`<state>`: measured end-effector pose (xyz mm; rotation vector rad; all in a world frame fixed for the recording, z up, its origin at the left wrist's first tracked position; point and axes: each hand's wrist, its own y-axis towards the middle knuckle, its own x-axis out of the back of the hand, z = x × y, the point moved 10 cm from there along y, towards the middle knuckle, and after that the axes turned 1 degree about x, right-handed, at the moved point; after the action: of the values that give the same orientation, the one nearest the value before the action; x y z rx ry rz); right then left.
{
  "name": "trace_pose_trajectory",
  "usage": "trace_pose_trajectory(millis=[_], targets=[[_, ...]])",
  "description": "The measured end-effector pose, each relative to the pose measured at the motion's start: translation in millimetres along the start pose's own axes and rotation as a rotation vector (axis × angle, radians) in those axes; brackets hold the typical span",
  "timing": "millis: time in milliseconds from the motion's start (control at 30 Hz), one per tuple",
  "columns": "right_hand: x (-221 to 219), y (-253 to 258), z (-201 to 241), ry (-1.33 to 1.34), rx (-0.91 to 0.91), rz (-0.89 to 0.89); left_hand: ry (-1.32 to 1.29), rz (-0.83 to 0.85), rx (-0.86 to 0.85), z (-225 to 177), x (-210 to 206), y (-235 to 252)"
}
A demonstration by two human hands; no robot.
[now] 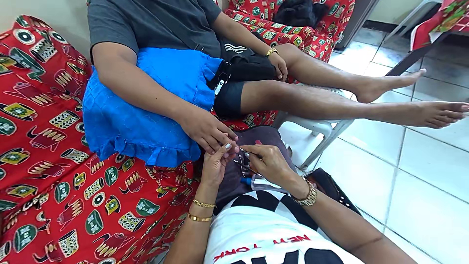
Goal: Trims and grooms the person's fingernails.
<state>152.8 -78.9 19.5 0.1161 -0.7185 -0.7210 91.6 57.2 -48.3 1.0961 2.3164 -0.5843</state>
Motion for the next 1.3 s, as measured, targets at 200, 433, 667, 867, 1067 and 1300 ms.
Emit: trace_pose_trajectory(millis=[200,433,667,867,1067,1300], targets=[[-0.5,1.1,0.4,-0.071,0.007,-0.027,0.007,-0.011,-0.019,0.3,-0.2,1.3],[0.9,1.0,5.5,-0.194,0.064,-0.084,0.020,-0.028,-0.050,-0.7,-2.0,2.2],[0.6,2.4,5.3,-0.182,0.050,-0.070,0.023,-0.037,-0.057,-1.3,-2.7,2.8],[-0.1,3.8,3.6,-0.139,0.040,-0.069,0.022,-0.028,-0.066,-1.9,-4.6,2.7],[-0.6,4.2,4.7,-0.150,0.053,-0.092,0.018,-0.031,-0.071,-3.1,-5.0,1.7],[-0.2,3.8,6.9,-0.154,0.096,-0.128,0.025,-0.023,-0.075,-3.6,-5.8,1.3]])
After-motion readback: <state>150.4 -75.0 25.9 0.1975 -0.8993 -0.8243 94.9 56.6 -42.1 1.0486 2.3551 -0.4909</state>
